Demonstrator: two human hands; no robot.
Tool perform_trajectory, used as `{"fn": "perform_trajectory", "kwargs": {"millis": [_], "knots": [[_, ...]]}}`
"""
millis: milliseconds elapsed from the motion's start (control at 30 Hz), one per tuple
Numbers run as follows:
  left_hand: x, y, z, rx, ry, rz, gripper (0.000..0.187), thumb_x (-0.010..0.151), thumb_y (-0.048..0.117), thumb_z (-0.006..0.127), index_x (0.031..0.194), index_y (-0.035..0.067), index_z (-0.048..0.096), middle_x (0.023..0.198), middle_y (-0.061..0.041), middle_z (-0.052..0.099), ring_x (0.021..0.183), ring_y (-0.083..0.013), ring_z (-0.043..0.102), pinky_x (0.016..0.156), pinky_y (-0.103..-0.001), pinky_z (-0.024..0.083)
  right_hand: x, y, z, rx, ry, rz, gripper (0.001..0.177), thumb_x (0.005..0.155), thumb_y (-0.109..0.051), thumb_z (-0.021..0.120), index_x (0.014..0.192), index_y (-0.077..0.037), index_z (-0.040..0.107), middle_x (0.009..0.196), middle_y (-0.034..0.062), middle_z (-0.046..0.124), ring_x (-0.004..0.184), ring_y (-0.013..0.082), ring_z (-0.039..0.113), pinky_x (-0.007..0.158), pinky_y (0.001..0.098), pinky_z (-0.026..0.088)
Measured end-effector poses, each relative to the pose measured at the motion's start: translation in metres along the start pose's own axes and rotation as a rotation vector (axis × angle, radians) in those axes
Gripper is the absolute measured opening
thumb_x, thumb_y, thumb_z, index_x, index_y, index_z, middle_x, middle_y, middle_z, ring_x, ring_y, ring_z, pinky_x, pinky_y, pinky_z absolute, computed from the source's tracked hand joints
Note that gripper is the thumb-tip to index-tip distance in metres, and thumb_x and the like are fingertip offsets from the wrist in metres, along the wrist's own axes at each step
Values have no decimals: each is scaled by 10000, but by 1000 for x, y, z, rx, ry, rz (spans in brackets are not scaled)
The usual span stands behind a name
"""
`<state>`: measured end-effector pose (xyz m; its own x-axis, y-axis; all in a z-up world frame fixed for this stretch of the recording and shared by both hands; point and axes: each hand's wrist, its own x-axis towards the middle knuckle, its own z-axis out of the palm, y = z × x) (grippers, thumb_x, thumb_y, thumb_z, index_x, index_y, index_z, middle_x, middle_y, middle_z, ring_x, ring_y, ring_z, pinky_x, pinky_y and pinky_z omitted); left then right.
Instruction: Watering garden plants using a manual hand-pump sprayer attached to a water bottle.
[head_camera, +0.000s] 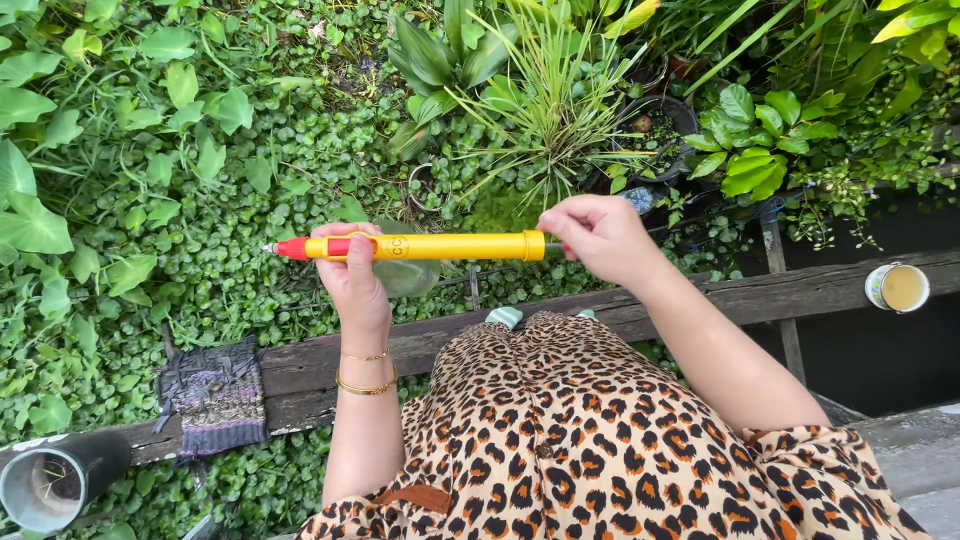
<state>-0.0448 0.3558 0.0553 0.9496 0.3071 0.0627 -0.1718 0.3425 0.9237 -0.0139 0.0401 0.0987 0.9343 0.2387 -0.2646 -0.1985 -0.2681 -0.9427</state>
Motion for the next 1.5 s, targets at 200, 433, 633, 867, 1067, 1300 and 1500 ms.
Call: {"fn": "perform_trajectory", "kwargs": {"millis": [200,433,633,867,1067,1300,1500], "knots": [[18,-8,3,-46,-8,6,268,1030,242,694,1149,112,492,1038,-60,602,1010,-169,589,1023,-357,490,-18,-7,-37,-19,216,61,200,1001,-200,664,942,-43,773,652,-43,611,546,30,541,497,204,443],[25,-32,52,-103,-163,-61,248,1041,200,681,1156,107,482,1061,-62,601,1018,-156,580,1001,-330,486,-48,4,-37,-88,419,74,209,1031,-199,669,966,-40,788,644,-16,561,545,41,457,497,216,353],[24,-62,97,-225,-343,-187,273,1027,169,686,1177,114,464,1074,-53,584,1012,-149,583,988,-332,497,-75,5,-31,-25,493,-21,199,1041,-191,653,972,-27,742,766,-24,663,627,8,537,548,180,433],[23,-76,134,-239,-528,-276,260,1028,138,674,1189,107,472,1099,-45,585,1035,-135,582,999,-317,497,-130,23,-59,114,681,57,189,1055,-169,641,987,-26,745,723,-23,625,573,27,520,518,185,421],[14,-87,160,-191,-620,-291,256,1028,141,673,1186,101,475,1084,-44,595,1001,-122,576,961,-303,497,-143,13,-42,62,843,26,180,1058,-165,658,1004,-15,742,747,-30,630,587,21,508,521,180,403],[6,-103,173,-196,-680,-346,217,1053,134,663,1183,89,495,1082,-36,574,982,-112,558,927,-292,496,-190,28,-51,128,960,66,195,1102,-189,640,1055,-30,743,725,-21,590,594,21,490,533,179,397],[-6,-104,180,-183,-733,-399,195,1032,151,646,1152,91,504,1086,-39,595,1002,-113,591,951,-284,515,-184,19,-29,110,922,19,155,1042,-165,657,1010,-24,713,782,-31,662,607,11,526,534,164,414]]}}
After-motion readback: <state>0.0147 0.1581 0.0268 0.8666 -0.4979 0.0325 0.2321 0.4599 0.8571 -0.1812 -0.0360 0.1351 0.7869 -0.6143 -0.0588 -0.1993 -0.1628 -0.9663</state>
